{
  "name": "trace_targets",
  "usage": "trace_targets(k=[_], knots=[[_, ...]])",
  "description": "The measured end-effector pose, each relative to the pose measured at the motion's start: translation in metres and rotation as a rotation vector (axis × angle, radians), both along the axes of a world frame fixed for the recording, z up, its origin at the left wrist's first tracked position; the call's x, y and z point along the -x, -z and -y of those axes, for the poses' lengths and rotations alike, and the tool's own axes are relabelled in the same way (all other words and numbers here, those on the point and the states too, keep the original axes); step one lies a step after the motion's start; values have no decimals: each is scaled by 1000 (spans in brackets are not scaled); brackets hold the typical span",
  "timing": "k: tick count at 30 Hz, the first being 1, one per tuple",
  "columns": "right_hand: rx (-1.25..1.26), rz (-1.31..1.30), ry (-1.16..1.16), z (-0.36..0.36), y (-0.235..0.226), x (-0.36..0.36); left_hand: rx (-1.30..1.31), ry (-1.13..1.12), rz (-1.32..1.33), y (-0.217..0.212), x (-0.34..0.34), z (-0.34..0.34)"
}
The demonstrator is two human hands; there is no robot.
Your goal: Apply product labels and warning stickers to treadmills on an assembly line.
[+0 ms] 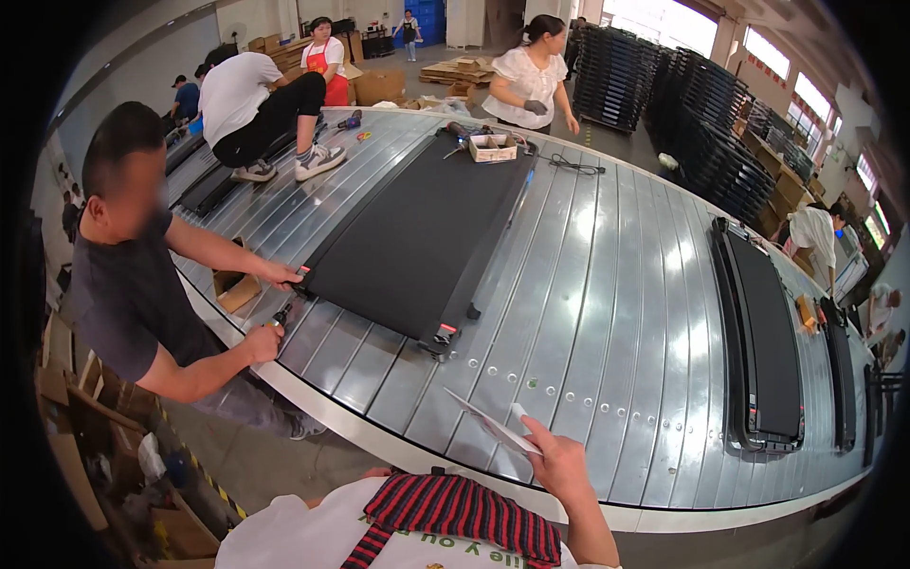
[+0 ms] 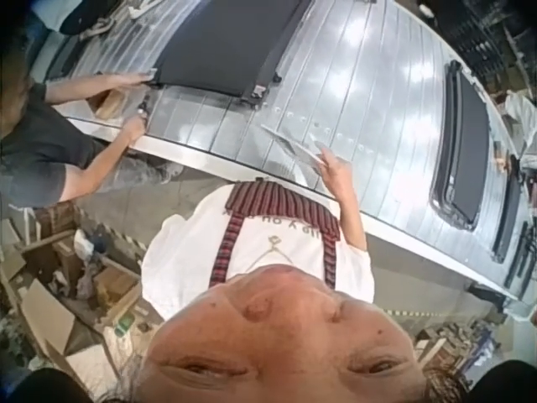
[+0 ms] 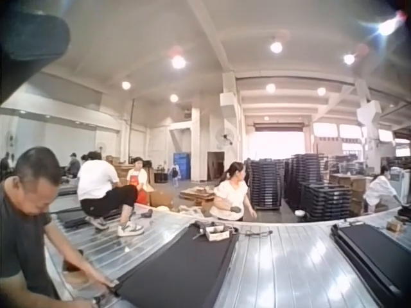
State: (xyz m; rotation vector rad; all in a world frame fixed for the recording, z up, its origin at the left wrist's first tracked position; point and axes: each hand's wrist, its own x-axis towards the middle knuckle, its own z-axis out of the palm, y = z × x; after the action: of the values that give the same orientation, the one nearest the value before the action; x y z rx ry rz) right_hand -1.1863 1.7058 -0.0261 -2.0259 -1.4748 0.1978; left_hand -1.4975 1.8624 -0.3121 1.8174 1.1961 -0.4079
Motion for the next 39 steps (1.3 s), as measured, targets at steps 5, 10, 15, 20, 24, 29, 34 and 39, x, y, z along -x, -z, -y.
trace_targets(k=[5, 10, 15, 20, 24, 29, 34, 39], knots=[[-19, 84, -67, -45, 0, 33, -982, 213, 1169, 13, 33, -42], [52, 130, -17, -61, 2, 59, -106, 186, 293, -12, 43, -90], [20, 76, 75, -58, 3, 76, -277, 585, 107, -98, 22, -140], [110, 182, -15, -77, -2, 88, -497, 582, 771, -212, -38, -162], [143, 275, -209, -110, -20, 101, -493, 819, 1027, -217, -80, -144], [118, 310, -241, -132, -20, 101, -83, 810, 648, -233, -85, -136], [108, 240, -256, -152, -15, 109, -185, 597, 915, -220, -69, -149], [99, 162, -259, -178, -6, 110, -190, 541, 921, -202, -63, -170]])
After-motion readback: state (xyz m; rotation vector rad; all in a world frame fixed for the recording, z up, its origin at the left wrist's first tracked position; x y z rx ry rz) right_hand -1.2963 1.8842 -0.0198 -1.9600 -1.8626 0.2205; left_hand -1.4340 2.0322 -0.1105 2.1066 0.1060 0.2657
